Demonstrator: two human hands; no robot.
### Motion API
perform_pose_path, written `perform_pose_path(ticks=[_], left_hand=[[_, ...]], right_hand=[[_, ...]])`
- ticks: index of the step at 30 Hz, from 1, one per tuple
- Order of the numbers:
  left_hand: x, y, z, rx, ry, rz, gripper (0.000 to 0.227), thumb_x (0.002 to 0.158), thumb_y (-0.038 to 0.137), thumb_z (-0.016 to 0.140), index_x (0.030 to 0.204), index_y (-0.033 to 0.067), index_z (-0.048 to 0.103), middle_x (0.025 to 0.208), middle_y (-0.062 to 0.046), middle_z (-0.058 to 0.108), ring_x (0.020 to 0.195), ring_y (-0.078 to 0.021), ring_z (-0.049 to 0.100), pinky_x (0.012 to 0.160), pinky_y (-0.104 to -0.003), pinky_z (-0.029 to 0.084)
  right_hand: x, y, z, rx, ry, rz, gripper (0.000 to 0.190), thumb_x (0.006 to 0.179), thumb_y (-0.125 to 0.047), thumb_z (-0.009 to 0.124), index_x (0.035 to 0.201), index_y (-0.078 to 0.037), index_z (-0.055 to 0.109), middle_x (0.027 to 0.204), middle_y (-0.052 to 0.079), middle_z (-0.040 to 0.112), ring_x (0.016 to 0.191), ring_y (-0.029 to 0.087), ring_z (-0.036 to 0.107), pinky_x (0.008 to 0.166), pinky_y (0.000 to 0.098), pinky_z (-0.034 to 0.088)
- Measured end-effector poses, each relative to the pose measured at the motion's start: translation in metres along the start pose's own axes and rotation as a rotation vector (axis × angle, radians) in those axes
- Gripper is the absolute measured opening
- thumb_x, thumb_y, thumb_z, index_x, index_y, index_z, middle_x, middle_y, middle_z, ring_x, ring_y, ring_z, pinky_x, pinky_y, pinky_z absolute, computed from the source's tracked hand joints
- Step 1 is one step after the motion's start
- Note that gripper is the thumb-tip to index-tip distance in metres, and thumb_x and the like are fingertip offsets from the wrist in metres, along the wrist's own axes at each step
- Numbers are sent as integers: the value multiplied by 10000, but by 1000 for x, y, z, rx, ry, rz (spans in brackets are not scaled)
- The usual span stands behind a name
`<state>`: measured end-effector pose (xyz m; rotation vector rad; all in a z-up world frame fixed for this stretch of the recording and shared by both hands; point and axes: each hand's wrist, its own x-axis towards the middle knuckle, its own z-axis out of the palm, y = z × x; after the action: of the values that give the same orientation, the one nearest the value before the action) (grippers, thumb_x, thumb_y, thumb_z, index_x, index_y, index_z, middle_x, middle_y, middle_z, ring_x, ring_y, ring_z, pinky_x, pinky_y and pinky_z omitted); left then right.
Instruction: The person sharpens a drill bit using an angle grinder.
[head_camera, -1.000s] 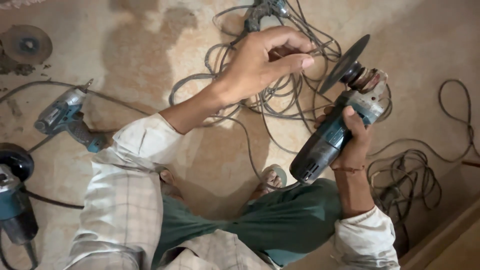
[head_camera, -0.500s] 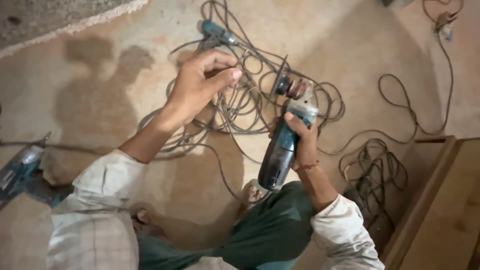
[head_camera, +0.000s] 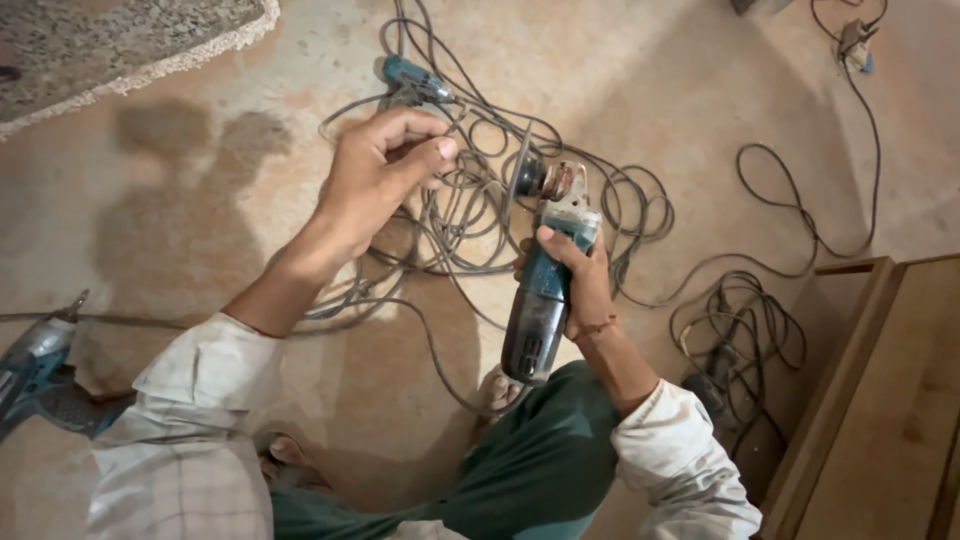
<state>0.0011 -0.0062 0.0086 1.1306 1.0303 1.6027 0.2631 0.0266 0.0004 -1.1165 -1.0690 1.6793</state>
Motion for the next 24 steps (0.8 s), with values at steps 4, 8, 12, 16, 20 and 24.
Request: perform_pose_path(ticks=[4, 8, 12, 16, 20, 24], left_hand=[[1, 1, 0, 15, 7, -9, 220, 995, 135, 723, 1170, 5, 696, 1023, -42, 729, 885, -96, 696, 731, -249, 593], [-1, 4, 2, 17, 14, -18, 220, 987, 130, 724, 1166, 5, 694, 1022, -45, 738, 881, -96, 705, 733, -248, 592], [-2, 5, 0, 19, 8, 9, 208, 1000, 126, 717, 1160, -4, 695, 1030, -44, 741, 893, -90, 708, 735, -239, 581], [-4, 9, 1, 31, 48, -71, 205, 987, 124, 716, 1153, 5, 701, 1003, -34, 738, 854, -73, 684, 677, -231, 543], [-5, 8, 0, 14, 31, -40, 215, 996, 156, 721, 1160, 18, 702, 1007, -19, 732, 865, -63, 675, 705, -222, 540], [-5, 9, -1, 26, 32, -25, 259, 993, 209, 721, 1168, 20, 699, 1006, -12, 732, 884, -64, 681, 729, -217, 560]], right_hand=[[1, 2, -2, 7, -28, 7, 422, 847, -168, 773, 1151, 7, 539, 890, 185, 671, 702, 277, 710, 616, 410, 620], [2, 2, -2, -16, -35, 42, 439, 834, -178, 772, 1155, 3, 533, 886, 168, 667, 694, 279, 717, 612, 409, 625], [2, 1, 1, -43, -28, 52, 474, 812, -195, 780, 1170, -6, 533, 906, 175, 681, 699, 273, 719, 615, 408, 629], [2, 1, 2, -46, -32, 63, 494, 802, -210, 790, 1178, -12, 537, 914, 173, 681, 703, 274, 719, 621, 407, 633], [0, 0, 4, -45, -37, 68, 503, 789, -211, 793, 1176, -19, 534, 905, 168, 676, 706, 273, 720, 623, 408, 632], [0, -1, 6, -59, -47, 84, 473, 798, -208, 785, 1155, -15, 541, 897, 157, 676, 701, 268, 717, 617, 398, 625]])
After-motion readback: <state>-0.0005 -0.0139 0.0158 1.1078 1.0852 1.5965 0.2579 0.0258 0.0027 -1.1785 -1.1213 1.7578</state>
